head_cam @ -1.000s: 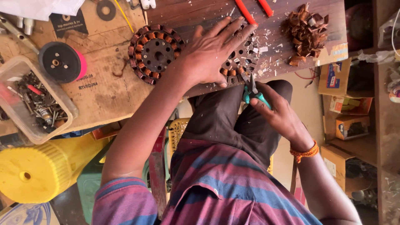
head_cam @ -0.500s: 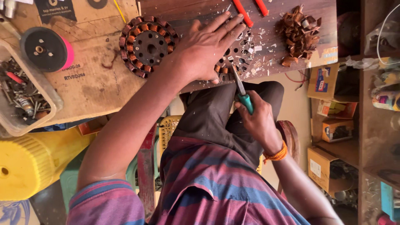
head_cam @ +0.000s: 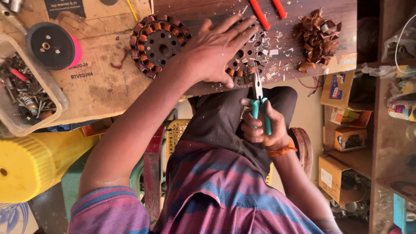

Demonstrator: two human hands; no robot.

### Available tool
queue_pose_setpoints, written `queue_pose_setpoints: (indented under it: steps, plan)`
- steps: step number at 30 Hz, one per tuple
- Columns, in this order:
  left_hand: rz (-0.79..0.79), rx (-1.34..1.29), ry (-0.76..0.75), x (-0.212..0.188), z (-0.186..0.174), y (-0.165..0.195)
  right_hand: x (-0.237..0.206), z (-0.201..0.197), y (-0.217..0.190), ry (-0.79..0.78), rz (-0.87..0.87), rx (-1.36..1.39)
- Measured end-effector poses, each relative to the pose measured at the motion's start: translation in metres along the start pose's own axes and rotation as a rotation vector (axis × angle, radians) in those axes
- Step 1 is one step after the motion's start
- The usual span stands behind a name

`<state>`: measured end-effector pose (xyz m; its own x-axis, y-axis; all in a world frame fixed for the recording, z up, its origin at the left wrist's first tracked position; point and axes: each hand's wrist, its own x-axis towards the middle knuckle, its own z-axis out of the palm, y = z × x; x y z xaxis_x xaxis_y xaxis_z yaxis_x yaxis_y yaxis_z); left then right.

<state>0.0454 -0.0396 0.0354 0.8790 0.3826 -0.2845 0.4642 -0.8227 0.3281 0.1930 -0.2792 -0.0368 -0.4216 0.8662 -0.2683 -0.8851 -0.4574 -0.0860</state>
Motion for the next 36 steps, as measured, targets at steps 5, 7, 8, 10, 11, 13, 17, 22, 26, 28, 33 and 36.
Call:
queue_pose_setpoints:
  steps: [5,7,8,10,11,13,17,22,26,28,33,36]
  plan:
    - [-0.014,-0.016,0.020,-0.002,0.001,0.000,-0.003,0.049,-0.018,0.489,-0.209,-1.159]
    - [0.005,-0.022,0.058,-0.002,0.000,0.001,0.000,0.059,-0.013,0.655,-0.399,-1.676]
    - [-0.013,-0.026,0.044,-0.002,-0.001,0.002,-0.001,0.062,-0.012,0.750,-0.508,-1.932]
    - [-0.044,-0.031,0.022,-0.001,-0.003,0.004,-0.004,0.063,-0.011,0.728,-0.501,-1.486]
    - [-0.064,-0.034,0.021,-0.002,-0.003,0.006,-0.007,0.062,-0.012,0.700,-0.486,-1.263]
    - [-0.096,-0.035,0.010,-0.003,-0.004,0.010,-0.013,0.057,-0.021,0.651,-0.497,-0.965]
    - [-0.162,-0.004,0.055,-0.009,-0.004,0.023,-0.015,0.049,-0.049,0.605,-0.667,-0.635]
    - [-0.289,-0.064,0.133,-0.013,-0.006,0.042,-0.013,0.053,-0.077,0.217,-0.625,-0.212]
    - [-0.291,-0.047,0.149,-0.020,-0.009,0.048,-0.011,0.065,-0.075,0.194,-0.623,-0.198]
    - [-0.250,-0.054,0.116,-0.023,-0.011,0.047,-0.013,0.074,-0.067,0.231,-0.587,-0.326]
    - [-0.107,-0.090,0.078,-0.022,-0.019,0.038,-0.061,0.095,-0.038,0.517,-0.660,-0.979]
    - [-0.095,-0.117,0.032,-0.020,-0.023,0.029,-0.106,0.096,-0.038,0.773,-0.955,-1.166]
